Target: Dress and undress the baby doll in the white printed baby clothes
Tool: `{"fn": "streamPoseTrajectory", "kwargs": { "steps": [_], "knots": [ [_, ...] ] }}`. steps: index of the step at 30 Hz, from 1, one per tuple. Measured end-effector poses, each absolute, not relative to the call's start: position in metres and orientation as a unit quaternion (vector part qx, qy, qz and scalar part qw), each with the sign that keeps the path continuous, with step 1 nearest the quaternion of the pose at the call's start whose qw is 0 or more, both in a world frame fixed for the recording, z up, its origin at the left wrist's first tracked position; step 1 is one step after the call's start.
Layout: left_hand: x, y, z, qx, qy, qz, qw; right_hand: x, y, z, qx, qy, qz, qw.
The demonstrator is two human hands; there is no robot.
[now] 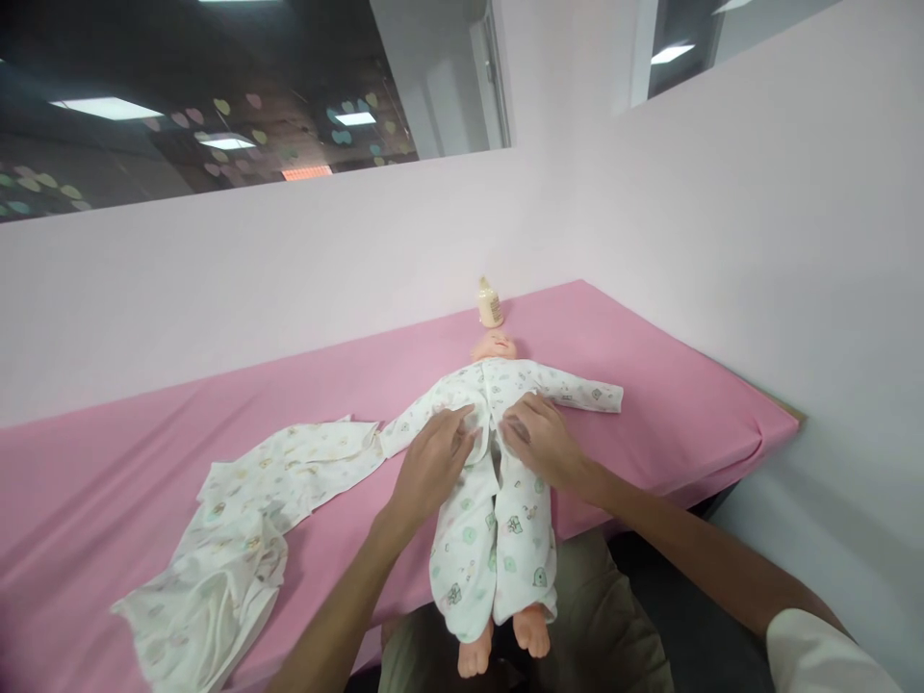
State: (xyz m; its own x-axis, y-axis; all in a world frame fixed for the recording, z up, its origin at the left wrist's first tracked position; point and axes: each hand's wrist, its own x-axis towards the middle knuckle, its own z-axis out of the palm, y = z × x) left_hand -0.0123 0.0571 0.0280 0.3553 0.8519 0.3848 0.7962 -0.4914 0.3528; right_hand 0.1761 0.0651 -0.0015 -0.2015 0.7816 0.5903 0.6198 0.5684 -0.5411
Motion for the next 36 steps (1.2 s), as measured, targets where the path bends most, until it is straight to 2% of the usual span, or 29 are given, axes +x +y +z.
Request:
{"fn": "streamPoseTrajectory", "kwargs": {
  "steps": [3, 6, 11, 14, 19, 23, 27, 36],
  "knots": [
    [-0.007, 0.063, 0.025, 0.856, 0.459, 0.237, -0.002, 0.173, 0.076, -0.006, -0.46, -0.784, 0.053, 0.414],
    [-0.005, 0.065, 0.024, 0.875, 0.438, 0.208, 0.008, 0.171, 0.083, -0.01, -0.442, -0.817, 0.037, 0.368],
    [-0.006, 0.067, 0.038, 0.85, 0.471, 0.207, 0.114, 0.172, 0.095, 0.016, -0.483, -0.797, 0.118, 0.343],
    [-0.004, 0.08, 0.049, 0.805, 0.52, 0.242, 0.149, 0.168, 0.119, 0.038, -0.54, -0.763, 0.12, 0.334],
    [0.002, 0.12, 0.054, 0.738, 0.591, 0.302, 0.119, 0.146, 0.174, 0.047, -0.607, -0.753, 0.094, 0.235],
    [0.008, 0.142, 0.047, 0.751, 0.599, 0.244, 0.134, 0.134, 0.197, 0.044, -0.631, -0.758, 0.024, 0.166],
    [0.01, 0.145, 0.038, 0.776, 0.594, 0.199, 0.075, 0.138, 0.2, 0.047, -0.613, -0.776, -0.002, 0.144],
    [0.009, 0.145, 0.041, 0.792, 0.579, 0.174, 0.081, 0.145, 0.202, 0.052, -0.562, -0.821, -0.009, 0.106]
  ]
}}
